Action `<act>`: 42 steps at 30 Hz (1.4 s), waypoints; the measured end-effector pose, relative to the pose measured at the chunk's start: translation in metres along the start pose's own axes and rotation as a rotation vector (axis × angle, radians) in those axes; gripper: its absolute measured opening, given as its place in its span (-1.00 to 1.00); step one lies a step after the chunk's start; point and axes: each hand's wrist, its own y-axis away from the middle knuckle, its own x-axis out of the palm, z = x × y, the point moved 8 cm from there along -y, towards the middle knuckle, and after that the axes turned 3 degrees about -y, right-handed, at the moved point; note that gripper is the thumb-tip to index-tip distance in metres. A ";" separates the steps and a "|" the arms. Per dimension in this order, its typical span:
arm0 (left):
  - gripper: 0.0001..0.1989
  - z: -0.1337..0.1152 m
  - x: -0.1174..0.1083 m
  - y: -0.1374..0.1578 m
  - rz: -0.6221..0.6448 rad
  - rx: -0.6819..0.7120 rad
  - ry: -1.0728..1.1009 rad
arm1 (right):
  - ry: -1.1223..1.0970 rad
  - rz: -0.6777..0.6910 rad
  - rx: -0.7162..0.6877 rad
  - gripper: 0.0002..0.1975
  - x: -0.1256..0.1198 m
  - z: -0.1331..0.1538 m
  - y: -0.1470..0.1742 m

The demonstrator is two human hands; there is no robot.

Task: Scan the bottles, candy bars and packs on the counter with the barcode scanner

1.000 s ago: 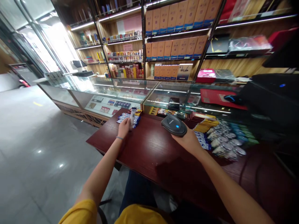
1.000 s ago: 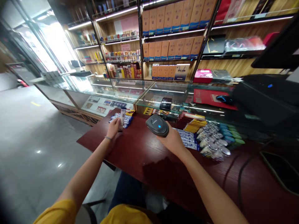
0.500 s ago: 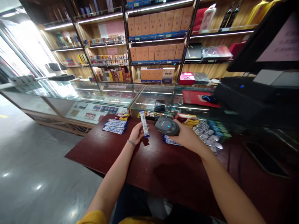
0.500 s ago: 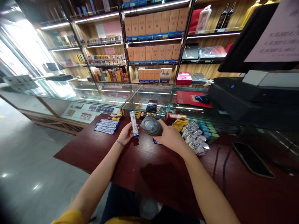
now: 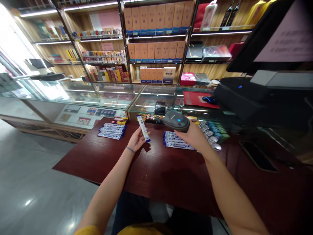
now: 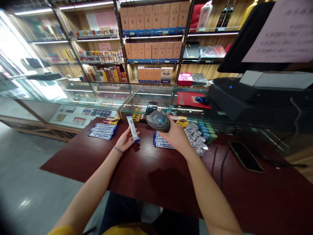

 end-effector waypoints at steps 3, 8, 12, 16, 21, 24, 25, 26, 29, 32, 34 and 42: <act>-0.71 0.000 -0.001 0.001 -0.038 0.053 -0.024 | -0.051 -0.082 0.031 -0.58 -0.025 0.002 0.001; -0.65 -0.006 0.023 0.002 0.043 0.172 -0.214 | -0.238 -0.176 0.142 -0.75 -0.061 -0.010 0.006; -0.62 -0.010 0.066 0.001 0.152 0.381 -0.673 | -0.333 -0.264 0.144 -0.83 -0.088 -0.014 0.011; -0.72 0.006 0.124 0.004 0.292 0.705 -1.242 | -0.378 -0.335 0.139 -0.77 -0.105 -0.018 0.016; -0.71 0.044 0.171 -0.007 0.364 0.785 -1.606 | -0.394 -0.380 0.129 -0.80 -0.116 -0.020 0.020; -0.76 0.058 0.187 -0.017 0.365 0.758 -1.682 | -0.412 -0.370 0.123 -0.77 -0.118 -0.018 0.021; -0.78 0.060 0.190 -0.020 0.367 0.749 -1.698 | -0.420 -0.372 0.122 -0.76 -0.119 -0.017 0.022; -0.79 0.062 0.193 -0.022 0.368 0.742 -1.717 | -0.428 -0.377 0.121 -0.75 -0.120 -0.017 0.022; -0.78 0.066 0.195 -0.027 0.374 0.732 -1.792 | -0.443 -0.392 0.127 -0.74 -0.123 -0.017 0.024; -0.76 0.068 0.194 -0.029 0.389 0.738 -1.849 | -0.451 -0.397 0.143 -0.78 -0.123 -0.018 0.024; -0.73 0.069 0.193 -0.030 0.389 0.744 -1.877 | -0.458 -0.398 0.148 -0.79 -0.123 -0.018 0.024; -0.70 0.072 0.189 -0.028 0.389 0.806 -1.936 | -0.463 -0.400 0.146 -0.78 -0.119 -0.017 0.024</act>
